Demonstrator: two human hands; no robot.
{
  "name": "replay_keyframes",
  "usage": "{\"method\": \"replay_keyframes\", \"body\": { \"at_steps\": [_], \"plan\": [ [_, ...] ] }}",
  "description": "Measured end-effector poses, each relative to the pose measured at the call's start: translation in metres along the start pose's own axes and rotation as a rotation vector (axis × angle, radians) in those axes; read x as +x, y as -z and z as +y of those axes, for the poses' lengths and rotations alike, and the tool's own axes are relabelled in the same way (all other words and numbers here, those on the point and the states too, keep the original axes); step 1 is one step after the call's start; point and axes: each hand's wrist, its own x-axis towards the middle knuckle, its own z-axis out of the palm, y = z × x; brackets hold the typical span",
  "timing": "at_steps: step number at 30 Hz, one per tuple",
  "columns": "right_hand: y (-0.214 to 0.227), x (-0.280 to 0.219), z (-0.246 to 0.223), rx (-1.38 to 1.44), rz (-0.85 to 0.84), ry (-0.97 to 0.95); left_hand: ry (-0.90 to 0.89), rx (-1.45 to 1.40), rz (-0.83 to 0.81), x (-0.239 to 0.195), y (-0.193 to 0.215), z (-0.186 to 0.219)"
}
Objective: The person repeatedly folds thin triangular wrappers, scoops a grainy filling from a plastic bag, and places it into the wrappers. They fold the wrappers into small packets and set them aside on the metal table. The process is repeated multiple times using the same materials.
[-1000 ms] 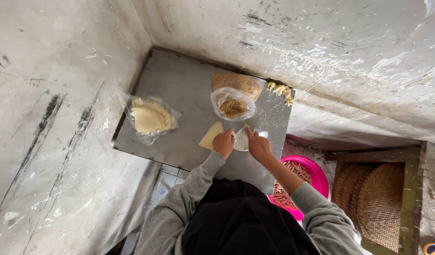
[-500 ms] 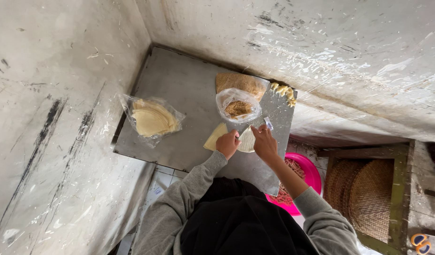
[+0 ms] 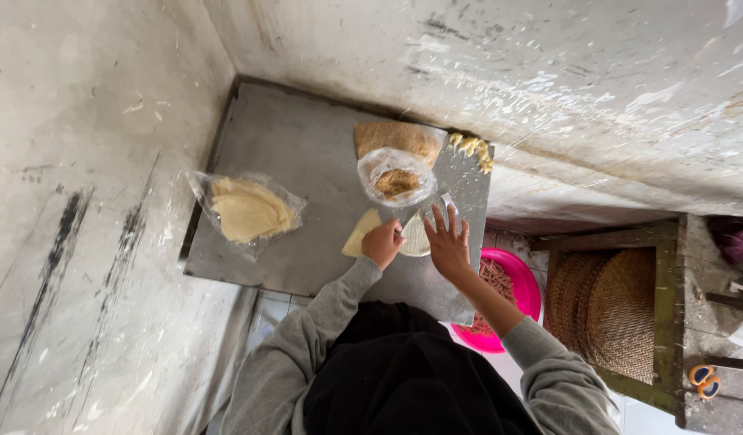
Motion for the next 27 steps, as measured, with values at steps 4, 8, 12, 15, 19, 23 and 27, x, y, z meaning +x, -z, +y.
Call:
{"method": "replay_keyframes", "body": {
  "at_steps": [4, 8, 12, 15, 19, 23, 27],
  "plan": [
    [0.015, -0.001, -0.008, -0.060, -0.010, 0.007, -0.011, 0.008, 0.008, -0.001, 0.001, 0.002],
    [0.008, 0.001, -0.019, -0.019, 0.093, 0.013, 0.007, -0.002, -0.004, -0.002, 0.004, 0.004],
    [0.009, 0.005, -0.017, 0.082, 0.070, -0.015, -0.014, 0.010, -0.003, -0.001, 0.004, 0.003],
    [0.018, 0.009, -0.018, 0.273, -0.036, -0.124, 0.022, 0.018, -0.042, 0.001, 0.004, 0.003],
    [0.027, 0.012, -0.019, 0.424, -0.018, -0.172, 0.014, 0.026, -0.036, 0.001, 0.004, 0.003],
    [0.024, 0.011, -0.021, 0.418, -0.027, -0.182, 0.025, 0.021, -0.047, 0.001, 0.004, 0.003],
    [0.011, 0.007, -0.023, 0.330, 0.082, -0.107, 0.021, 0.017, -0.047, 0.001, 0.006, 0.004]
  ]
}}
